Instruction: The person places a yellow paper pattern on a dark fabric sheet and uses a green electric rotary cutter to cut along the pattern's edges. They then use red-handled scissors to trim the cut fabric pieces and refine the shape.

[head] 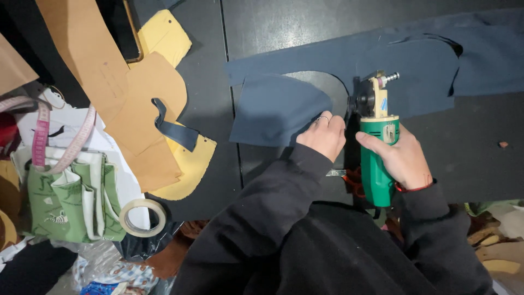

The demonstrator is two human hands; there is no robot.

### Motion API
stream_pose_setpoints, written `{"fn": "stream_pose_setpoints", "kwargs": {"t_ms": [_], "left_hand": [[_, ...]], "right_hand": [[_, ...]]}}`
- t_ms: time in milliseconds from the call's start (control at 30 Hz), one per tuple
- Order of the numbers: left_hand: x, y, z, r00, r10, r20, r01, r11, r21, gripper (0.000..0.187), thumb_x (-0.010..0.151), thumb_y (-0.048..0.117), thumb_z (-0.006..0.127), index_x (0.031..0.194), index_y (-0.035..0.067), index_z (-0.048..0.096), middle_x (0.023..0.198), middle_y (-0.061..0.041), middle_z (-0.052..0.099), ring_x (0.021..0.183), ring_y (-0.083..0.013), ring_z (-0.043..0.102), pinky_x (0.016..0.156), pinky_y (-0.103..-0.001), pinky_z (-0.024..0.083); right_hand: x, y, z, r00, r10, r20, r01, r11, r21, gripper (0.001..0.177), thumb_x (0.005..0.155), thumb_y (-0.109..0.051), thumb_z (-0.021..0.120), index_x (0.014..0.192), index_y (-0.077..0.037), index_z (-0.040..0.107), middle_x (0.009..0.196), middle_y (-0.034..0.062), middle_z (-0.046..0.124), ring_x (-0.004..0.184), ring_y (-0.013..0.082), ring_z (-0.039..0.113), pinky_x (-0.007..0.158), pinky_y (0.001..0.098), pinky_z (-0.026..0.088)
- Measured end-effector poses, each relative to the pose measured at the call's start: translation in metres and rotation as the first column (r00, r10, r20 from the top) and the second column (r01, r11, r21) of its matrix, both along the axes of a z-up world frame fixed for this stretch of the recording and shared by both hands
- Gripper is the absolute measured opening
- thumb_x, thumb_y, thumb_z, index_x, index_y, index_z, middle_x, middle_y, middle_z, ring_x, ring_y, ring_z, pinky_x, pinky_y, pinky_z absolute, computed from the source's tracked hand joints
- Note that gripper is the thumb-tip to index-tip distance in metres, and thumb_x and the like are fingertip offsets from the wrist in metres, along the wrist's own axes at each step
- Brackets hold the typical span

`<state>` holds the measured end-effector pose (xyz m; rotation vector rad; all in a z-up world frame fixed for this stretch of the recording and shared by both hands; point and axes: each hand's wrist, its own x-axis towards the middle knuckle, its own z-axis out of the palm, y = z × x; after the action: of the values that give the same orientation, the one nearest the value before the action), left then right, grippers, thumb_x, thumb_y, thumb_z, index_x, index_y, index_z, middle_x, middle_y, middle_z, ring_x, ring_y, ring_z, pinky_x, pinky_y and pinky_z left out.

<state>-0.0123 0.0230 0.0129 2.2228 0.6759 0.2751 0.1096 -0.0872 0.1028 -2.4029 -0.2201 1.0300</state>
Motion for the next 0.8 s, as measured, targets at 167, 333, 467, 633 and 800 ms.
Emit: {"fn": "stream_pose_setpoints", "kwargs": {"t_ms": [167,333,467,633,800], "left_hand": [[0.0,0.004,0.008,1.0,-0.003,0.03,0.004,0.999,-0.037,0.014,0.088,0.016,0.069,0.095,0.012,0.058,0.098,-0.008,0.059,0.089,-0.0284,0.069,0.067,-0.042,0.055],[-0.003,0.008,0.012,1.0,0.0,0.001,0.0,1.0,-0.016,0.016,0.087,0.018,0.07,0.093,0.011,0.057,0.095,-0.008,0.059,0.087,-0.028,0.069,0.068,-0.042,0.055],[-0.004,0.011,0.013,1.0,0.009,0.019,-0.009,1.0,0.006,0.015,0.089,0.018,0.07,0.094,0.012,0.057,0.095,-0.008,0.059,0.087,-0.028,0.069,0.069,-0.041,0.056],[-0.005,0.018,0.022,0.999,0.05,-0.005,-0.05,0.999,0.007,0.013,0.087,0.016,0.07,0.092,0.013,0.058,0.094,-0.006,0.06,0.084,-0.028,0.068,0.066,-0.042,0.055],[-0.009,0.03,0.036,0.996,0.082,-0.019,-0.083,0.996,-0.032,0.014,0.085,0.016,0.071,0.088,0.014,0.058,0.092,-0.005,0.06,0.08,-0.0274,0.068,0.063,-0.042,0.055]], "right_hand": [[0.008,0.01,0.001,1.0,-0.007,0.003,0.007,0.997,0.078,0.047,0.082,-0.039,0.08,0.11,-0.003,0.07,0.096,0.0054,0.075,0.085,0.0131,0.068,0.078,0.0303,0.052],[0.017,0.016,-0.005,1.0,0.004,0.011,-0.005,0.999,0.041,0.045,0.083,-0.04,0.08,0.107,-0.003,0.071,0.092,0.0054,0.073,0.08,0.0128,0.066,0.074,0.0301,0.051],[0.024,0.027,-0.002,1.0,0.003,0.003,-0.003,1.0,0.02,0.045,0.084,-0.04,0.081,0.106,-0.002,0.071,0.09,0.0065,0.073,0.078,0.0141,0.066,0.073,0.0307,0.051],[0.033,0.039,0.001,1.0,0.002,0.001,-0.002,0.998,0.069,0.044,0.083,-0.04,0.079,0.107,-0.004,0.07,0.091,0.0053,0.073,0.078,0.0139,0.067,0.073,0.0301,0.052],[0.04,0.049,0.001,1.0,0.017,0.021,-0.019,0.997,0.072,0.044,0.085,-0.04,0.079,0.106,-0.002,0.07,0.092,0.0062,0.073,0.08,0.0146,0.067,0.074,0.0314,0.051]]}}
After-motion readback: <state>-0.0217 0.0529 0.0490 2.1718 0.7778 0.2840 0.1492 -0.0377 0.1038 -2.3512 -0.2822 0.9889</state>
